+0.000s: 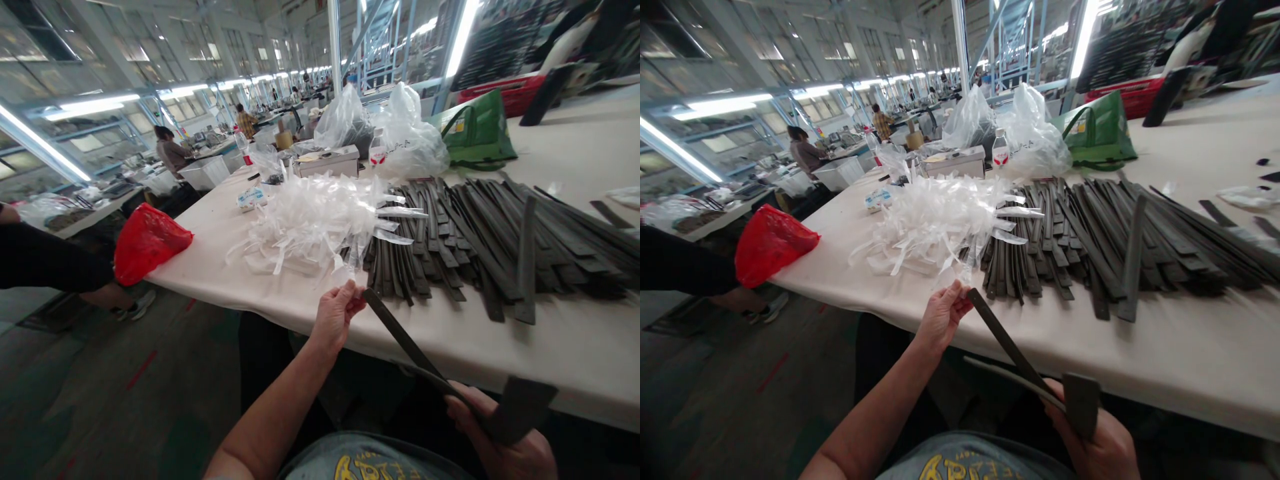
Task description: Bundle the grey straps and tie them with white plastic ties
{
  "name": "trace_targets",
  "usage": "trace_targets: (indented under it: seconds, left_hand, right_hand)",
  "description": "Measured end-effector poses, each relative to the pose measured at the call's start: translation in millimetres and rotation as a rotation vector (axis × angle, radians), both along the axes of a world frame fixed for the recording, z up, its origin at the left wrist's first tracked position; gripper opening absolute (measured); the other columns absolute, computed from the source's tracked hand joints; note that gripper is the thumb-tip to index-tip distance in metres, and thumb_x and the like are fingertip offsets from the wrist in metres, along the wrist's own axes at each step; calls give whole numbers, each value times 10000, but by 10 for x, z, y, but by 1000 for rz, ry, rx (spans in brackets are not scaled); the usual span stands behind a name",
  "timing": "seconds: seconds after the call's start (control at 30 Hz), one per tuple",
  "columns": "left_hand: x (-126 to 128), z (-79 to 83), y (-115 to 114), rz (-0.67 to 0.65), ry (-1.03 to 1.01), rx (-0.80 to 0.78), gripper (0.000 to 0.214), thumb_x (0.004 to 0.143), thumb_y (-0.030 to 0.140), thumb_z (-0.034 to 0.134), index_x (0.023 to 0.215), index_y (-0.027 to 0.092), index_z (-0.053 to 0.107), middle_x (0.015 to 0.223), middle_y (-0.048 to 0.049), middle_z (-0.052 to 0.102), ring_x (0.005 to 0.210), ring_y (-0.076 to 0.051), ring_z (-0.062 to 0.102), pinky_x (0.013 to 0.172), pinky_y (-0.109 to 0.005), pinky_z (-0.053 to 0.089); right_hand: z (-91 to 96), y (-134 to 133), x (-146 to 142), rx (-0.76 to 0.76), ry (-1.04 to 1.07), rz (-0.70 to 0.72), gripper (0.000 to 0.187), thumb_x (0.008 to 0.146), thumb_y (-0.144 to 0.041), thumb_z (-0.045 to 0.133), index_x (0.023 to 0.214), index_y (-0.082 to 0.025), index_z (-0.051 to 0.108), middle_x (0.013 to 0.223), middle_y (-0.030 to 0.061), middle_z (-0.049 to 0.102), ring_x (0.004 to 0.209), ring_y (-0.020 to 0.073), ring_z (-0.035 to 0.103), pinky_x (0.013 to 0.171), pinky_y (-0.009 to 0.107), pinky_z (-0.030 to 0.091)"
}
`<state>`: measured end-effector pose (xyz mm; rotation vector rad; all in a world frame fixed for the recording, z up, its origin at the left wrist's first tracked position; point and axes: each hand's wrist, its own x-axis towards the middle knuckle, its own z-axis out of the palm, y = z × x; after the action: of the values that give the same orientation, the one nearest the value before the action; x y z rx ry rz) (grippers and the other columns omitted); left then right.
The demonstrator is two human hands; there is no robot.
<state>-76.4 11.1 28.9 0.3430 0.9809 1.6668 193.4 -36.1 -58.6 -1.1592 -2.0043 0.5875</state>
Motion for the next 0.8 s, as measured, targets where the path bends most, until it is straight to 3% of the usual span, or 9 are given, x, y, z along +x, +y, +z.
trace_targets:
  seconds: [0.2, 0.37, 0.53, 0.67, 0.8]
  left_hand:
    - [0, 8, -4, -8, 21, -43, 386, 607, 454, 821, 703, 108, 679, 677, -30, 697, 616, -110, 640, 678, -246, 482]
    - [16, 2, -6, -21, -9, -48, 372, 604, 443, 826, 672, 122, 651, 684, -24, 696, 617, -112, 639, 660, -244, 478]
    - [12, -17, -27, -39, 4, -53, 347, 629, 434, 812, 701, 129, 663, 714, -40, 707, 649, -123, 638, 693, -258, 486]
    - [24, -77, -32, -61, 111, -44, 342, 659, 465, 774, 730, 138, 703, 751, -54, 717, 699, -138, 629, 729, -269, 482]
    - [225, -53, -151, -112, 362, -89, 355, 688, 473, 732, 747, 124, 743, 725, -49, 695, 741, -156, 600, 782, -278, 466]
  right_hand:
    - [-61, 9, 19, 129, -64, 7, 257, 882, -337, 573, 1049, -191, 702, 931, 28, 740, 690, 198, 716, 738, 279, 591]
    - [-46, 32, -4, 214, -100, 11, 247, 894, -322, 551, 1030, -177, 698, 949, 45, 739, 834, 232, 718, 809, 293, 580]
    - [1, 60, -60, 201, -106, 36, 292, 877, -353, 567, 1070, -189, 711, 987, 53, 735, 852, 244, 717, 840, 319, 574]
    - [66, 47, -59, 112, -101, 22, 327, 863, -416, 557, 1027, -195, 734, 893, 52, 746, 751, 238, 724, 707, 299, 596]
    - [55, 84, -171, -55, -25, -1, 315, 860, -469, 573, 942, -217, 743, 705, 31, 720, 623, 220, 695, 499, 267, 551]
